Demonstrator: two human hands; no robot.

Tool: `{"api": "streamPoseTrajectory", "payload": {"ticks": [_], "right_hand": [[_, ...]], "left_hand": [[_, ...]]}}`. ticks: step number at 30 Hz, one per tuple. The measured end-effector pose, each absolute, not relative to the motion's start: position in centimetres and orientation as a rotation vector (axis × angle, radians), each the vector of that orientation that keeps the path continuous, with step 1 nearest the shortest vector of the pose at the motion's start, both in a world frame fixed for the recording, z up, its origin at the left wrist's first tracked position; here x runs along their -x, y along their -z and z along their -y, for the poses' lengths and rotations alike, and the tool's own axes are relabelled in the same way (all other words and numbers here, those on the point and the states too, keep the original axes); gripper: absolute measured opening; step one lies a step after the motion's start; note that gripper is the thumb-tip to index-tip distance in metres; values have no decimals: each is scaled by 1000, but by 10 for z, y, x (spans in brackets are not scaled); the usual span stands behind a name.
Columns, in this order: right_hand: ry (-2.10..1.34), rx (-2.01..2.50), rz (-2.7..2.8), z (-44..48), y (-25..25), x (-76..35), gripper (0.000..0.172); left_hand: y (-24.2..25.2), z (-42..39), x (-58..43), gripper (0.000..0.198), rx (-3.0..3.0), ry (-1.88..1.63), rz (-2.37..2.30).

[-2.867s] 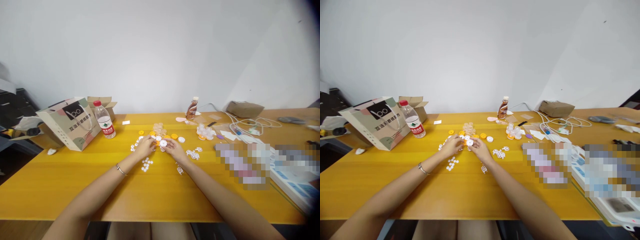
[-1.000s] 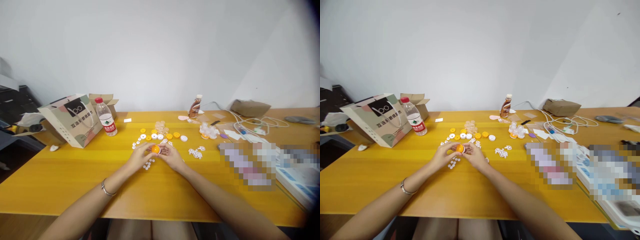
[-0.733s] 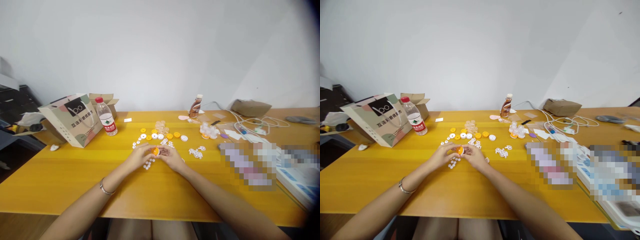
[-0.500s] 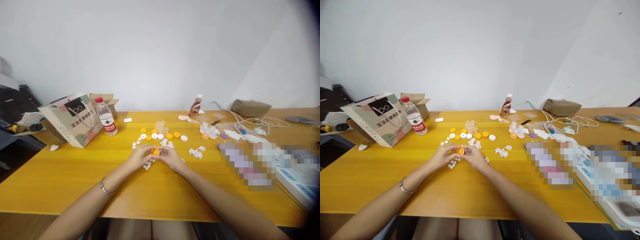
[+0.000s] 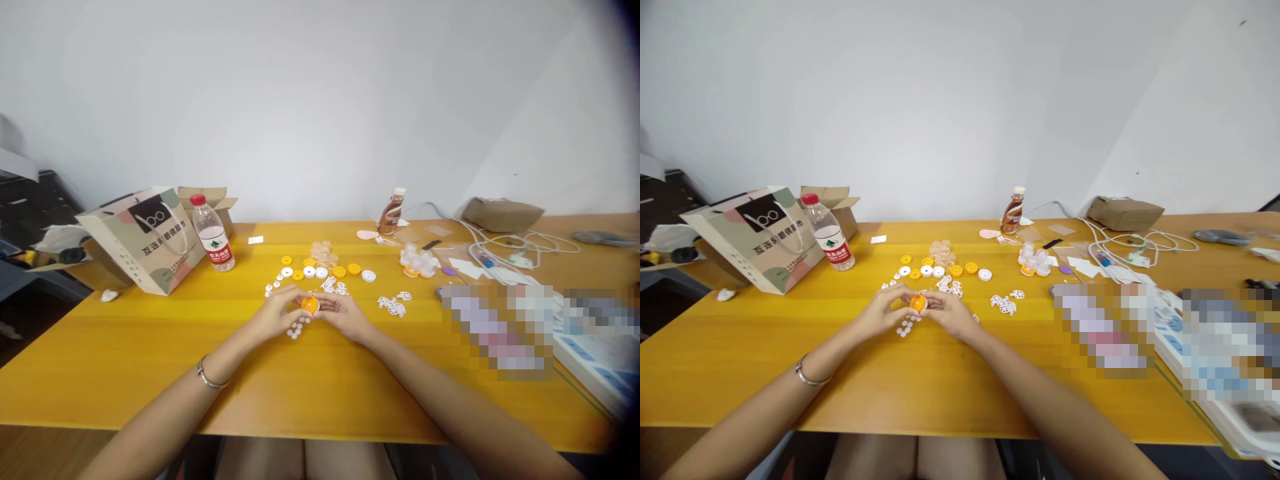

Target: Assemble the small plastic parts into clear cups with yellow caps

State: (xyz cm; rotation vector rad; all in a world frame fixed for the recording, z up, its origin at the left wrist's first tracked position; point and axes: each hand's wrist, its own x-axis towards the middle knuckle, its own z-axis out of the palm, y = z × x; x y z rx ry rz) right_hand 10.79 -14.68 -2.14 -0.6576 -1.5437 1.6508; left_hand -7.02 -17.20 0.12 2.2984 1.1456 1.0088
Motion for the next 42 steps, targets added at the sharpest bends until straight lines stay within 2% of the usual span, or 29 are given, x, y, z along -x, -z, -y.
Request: {"api": "streamPoseTrajectory", "payload": {"ticks": [4, 10, 13, 21, 28, 36, 42], "right_hand": [[-1706, 648, 1430, 147, 18, -108, 38], [-1794, 626, 1300, 147, 21, -108, 18], [-1875, 564, 1151, 148, 21, -107, 15], [-1992, 590, 991, 150, 22, -105, 18], [-2097, 589, 885, 151, 19, -105, 15], [-1960, 605, 863, 151, 22, -100, 15], [-1880, 642, 826, 152, 21, -98, 12]], "left_hand": [[-7, 171, 72, 29, -2345, -1094, -1047], [-10, 175, 71, 34, -2412, -1167, -987], [-6, 175, 71, 34, -2507, -1160, -1033], [-7, 173, 71, 33, -2895, -1074, -1059], [-7, 171, 76, 33, -2991, -1021, -982], [-7, 173, 69, 40, -2773, -1109, -1039], [-6, 178, 58, 30, -2633, -1242, -1192]]}}
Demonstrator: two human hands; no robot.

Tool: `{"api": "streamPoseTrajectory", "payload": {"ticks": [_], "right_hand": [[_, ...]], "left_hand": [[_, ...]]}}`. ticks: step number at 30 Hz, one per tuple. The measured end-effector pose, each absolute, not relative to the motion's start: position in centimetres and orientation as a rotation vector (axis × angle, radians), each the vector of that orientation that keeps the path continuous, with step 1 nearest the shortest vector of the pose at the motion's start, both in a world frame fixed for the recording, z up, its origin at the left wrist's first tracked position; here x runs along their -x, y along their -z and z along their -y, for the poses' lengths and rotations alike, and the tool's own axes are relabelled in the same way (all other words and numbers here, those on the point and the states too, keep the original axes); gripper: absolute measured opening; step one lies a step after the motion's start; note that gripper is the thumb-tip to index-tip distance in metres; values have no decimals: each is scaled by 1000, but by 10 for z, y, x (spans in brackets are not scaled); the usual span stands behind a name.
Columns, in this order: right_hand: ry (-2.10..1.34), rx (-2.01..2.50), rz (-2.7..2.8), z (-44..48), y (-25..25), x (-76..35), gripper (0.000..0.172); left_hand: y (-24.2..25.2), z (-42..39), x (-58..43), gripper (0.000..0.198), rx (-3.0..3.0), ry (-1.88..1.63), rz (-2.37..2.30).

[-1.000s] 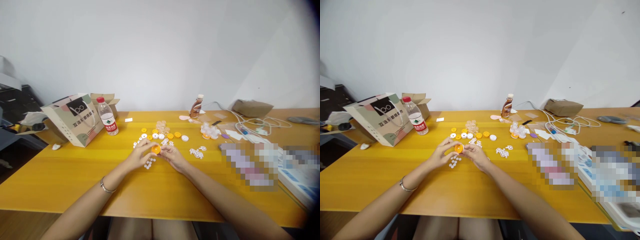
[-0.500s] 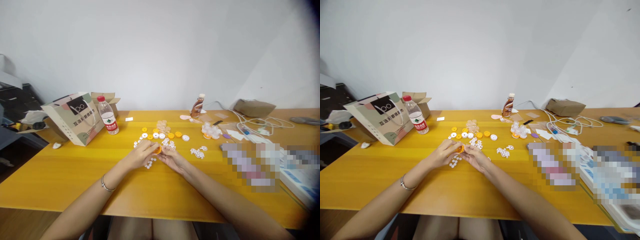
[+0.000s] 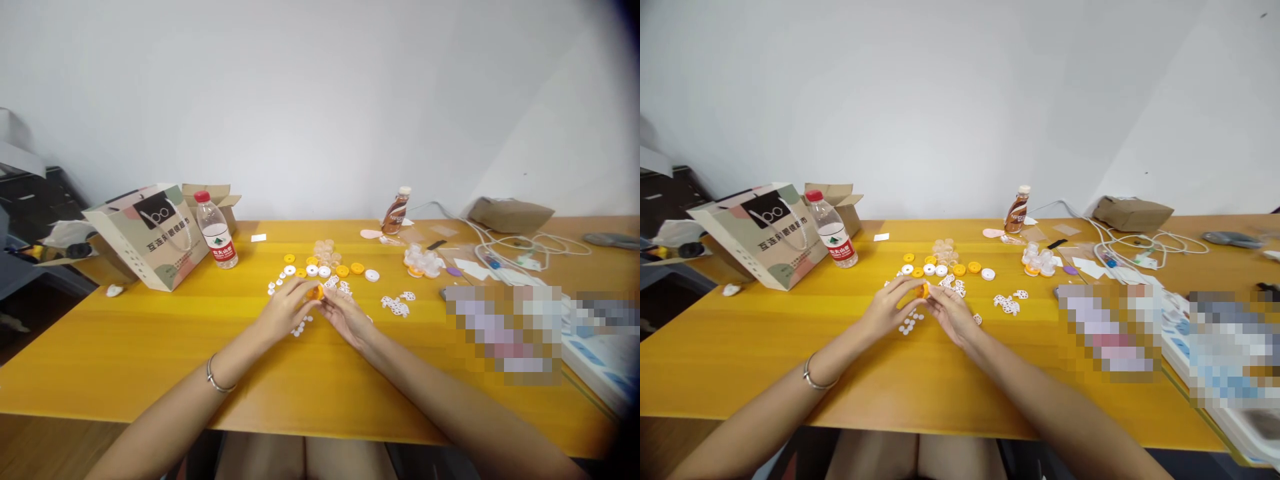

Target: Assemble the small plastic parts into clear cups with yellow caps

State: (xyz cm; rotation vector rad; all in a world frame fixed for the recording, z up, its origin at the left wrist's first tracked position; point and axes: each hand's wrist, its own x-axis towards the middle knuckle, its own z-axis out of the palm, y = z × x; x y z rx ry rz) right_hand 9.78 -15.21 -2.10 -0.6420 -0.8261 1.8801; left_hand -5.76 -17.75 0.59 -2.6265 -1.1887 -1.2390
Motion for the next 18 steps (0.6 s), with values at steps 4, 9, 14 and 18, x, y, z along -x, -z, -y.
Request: {"api": "streamPoseTrajectory", "payload": {"ticks": [4, 9, 14, 18], "right_hand": [[-1862, 656, 852, 152, 23, -97, 14], [-1896, 669, 829, 150, 25, -98, 15], [-1907, 684, 832, 151, 22, -99, 13], [-1929, 721, 837, 151, 21, -101, 12]], "left_hand": [[-5, 177, 57, 30, 2648, 1215, 1162], [-1, 173, 60, 29, 2695, 1101, 1091], [2, 171, 60, 26, 2684, 1033, 1060], [0, 171, 59, 26, 2671, 986, 1048]]}}
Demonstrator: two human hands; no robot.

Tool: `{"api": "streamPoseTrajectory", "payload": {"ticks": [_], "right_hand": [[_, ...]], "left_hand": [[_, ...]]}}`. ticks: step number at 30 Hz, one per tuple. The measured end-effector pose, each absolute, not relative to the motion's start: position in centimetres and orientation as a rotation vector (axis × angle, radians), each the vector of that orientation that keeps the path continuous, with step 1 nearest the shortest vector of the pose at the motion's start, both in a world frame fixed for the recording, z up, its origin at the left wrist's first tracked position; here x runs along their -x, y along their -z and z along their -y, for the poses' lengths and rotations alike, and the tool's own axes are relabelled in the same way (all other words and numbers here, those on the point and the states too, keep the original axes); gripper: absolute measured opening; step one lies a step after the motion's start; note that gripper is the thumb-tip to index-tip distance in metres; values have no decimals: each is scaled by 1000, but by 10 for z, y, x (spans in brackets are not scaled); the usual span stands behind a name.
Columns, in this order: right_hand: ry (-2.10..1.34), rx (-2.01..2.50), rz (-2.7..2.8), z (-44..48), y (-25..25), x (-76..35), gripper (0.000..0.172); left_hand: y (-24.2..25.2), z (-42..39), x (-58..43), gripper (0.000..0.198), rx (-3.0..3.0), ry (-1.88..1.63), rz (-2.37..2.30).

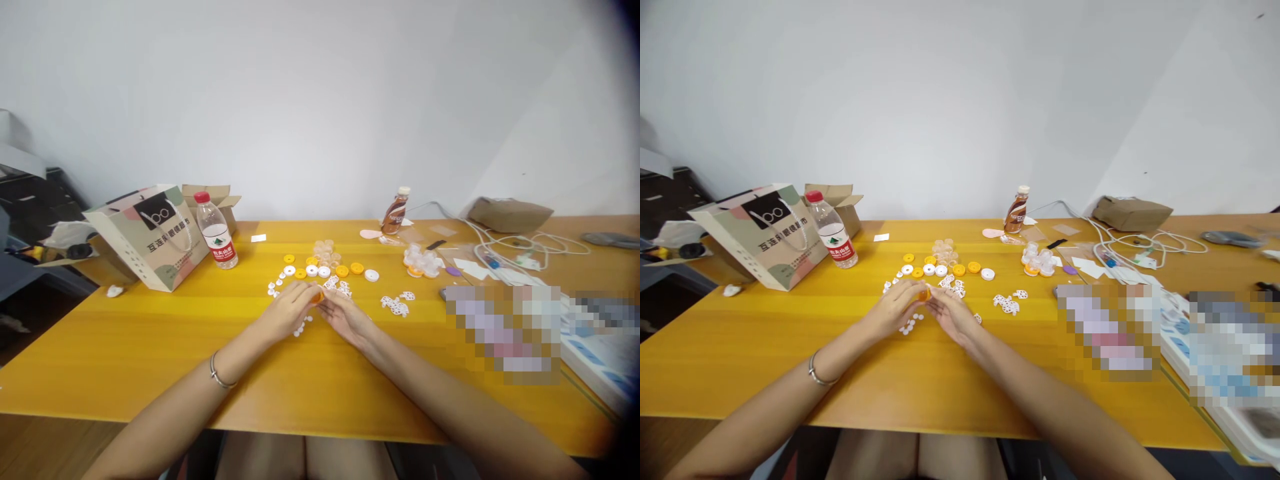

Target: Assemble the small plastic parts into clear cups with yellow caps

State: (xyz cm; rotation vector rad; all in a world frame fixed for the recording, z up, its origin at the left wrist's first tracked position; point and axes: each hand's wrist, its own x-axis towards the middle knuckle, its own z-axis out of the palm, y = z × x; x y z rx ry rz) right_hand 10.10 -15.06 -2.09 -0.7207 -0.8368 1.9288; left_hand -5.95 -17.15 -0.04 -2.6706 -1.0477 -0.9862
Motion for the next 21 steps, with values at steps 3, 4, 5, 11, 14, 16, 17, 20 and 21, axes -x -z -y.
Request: {"api": "streamPoseTrajectory", "payload": {"ticks": [3, 4, 5, 11, 14, 16, 17, 20, 21], "right_hand": [[-1959, 740, 842, 149, 22, -103, 11], [-1962, 745, 863, 149, 22, -103, 11], [-1965, 745, 892, 149, 23, -104, 11], [-1919, 757, 1148, 150, 16, -106, 24], [-1604, 934, 1493, 138, 4, -122, 28], [-1197, 1116, 1724, 125, -7, -143, 30], [-986, 1228, 1858, 119, -13, -155, 31], [-544, 1633, 2076, 103, -22, -195, 26], [-493, 1755, 2140, 100, -23, -206, 27]], "left_hand": [[-2, 172, 59, 27, 2704, 929, 1023], [-3, 173, 59, 27, 2713, 930, 1028], [-3, 173, 59, 28, 2720, 948, 1041], [-4, 176, 60, 31, 2769, 1162, 1199], [-4, 181, 58, 31, 2760, 1164, 1306], [-3, 187, 52, 34, 2807, 1046, 1325], [-2, 190, 49, 37, 2846, 959, 1307], [4, 198, 38, 40, 2930, 715, 1214], [6, 200, 36, 41, 2936, 662, 1192]]}}
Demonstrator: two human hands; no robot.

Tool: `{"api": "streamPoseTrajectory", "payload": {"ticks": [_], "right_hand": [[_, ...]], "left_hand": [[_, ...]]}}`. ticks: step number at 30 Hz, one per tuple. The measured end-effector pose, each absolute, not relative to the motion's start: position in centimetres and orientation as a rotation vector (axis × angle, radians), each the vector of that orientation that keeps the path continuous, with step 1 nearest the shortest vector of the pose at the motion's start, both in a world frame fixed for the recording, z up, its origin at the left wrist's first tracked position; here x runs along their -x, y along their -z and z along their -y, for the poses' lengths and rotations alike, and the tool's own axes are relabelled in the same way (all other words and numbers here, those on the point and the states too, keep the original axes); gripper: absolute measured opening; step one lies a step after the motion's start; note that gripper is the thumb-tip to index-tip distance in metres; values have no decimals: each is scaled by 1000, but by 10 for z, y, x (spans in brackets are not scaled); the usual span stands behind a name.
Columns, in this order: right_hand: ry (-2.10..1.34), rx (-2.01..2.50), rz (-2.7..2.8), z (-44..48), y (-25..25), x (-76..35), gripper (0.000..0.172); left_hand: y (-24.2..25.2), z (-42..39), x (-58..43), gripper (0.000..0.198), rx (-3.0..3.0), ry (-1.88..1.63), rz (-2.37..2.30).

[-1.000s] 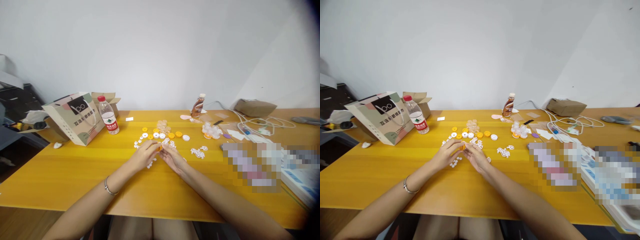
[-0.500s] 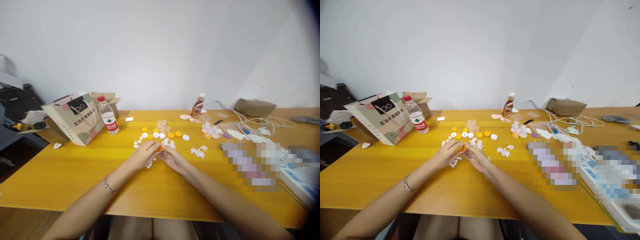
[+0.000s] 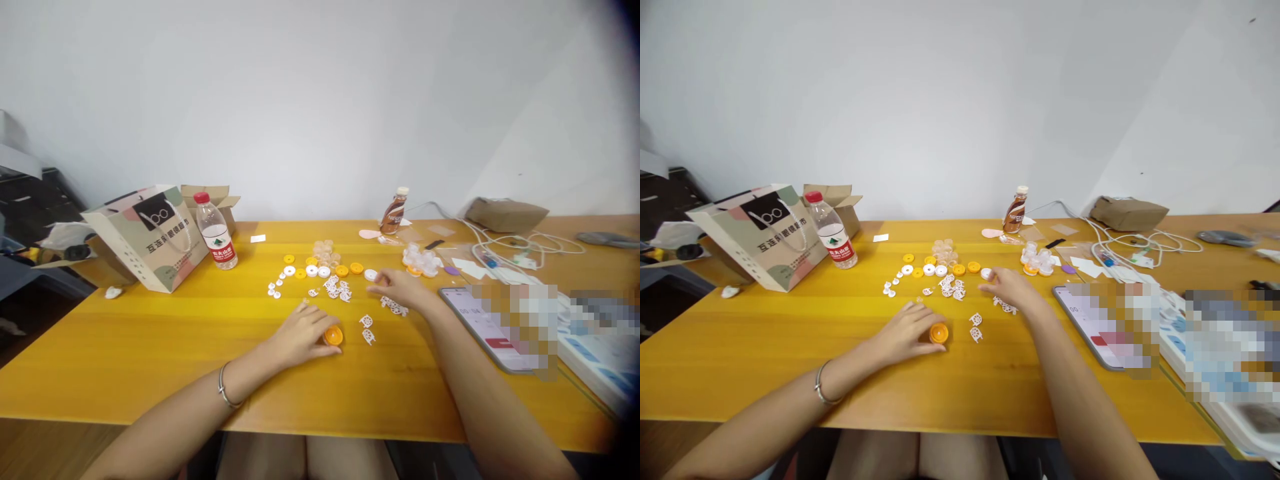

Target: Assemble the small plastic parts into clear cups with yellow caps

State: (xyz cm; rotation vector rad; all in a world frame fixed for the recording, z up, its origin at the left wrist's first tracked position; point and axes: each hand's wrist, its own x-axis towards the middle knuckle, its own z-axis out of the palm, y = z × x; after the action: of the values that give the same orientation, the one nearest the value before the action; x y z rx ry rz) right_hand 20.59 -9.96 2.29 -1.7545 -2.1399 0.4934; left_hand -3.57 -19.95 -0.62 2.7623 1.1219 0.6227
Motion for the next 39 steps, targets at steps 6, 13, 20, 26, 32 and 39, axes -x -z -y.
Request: {"api": "streamPoseTrajectory", "payload": {"ticks": [6, 13, 20, 26, 32, 39], "right_hand": [[-588, 1864, 2439, 93, -14, -230, 31], [-612, 1665, 2517, 91, -7, -214, 17], [-578, 1293, 2577, 101, -3, -184, 13], [-649, 1091, 2492, 112, -2, -168, 18], [-1024, 990, 2005, 118, -1, -151, 19], [-1749, 828, 962, 120, 14, -130, 9]], "left_hand": [[12, 200, 31, 52, -2771, -569, -1133], [10, 180, 47, 30, -2640, -759, -1460], [24, 148, 63, 26, -2658, -750, -1571], [31, 139, 64, 17, -2691, -747, -1535], [24, 144, 63, 9, -2575, -958, -1506], [24, 154, 57, 4, -2135, -1248, -1347]]}}
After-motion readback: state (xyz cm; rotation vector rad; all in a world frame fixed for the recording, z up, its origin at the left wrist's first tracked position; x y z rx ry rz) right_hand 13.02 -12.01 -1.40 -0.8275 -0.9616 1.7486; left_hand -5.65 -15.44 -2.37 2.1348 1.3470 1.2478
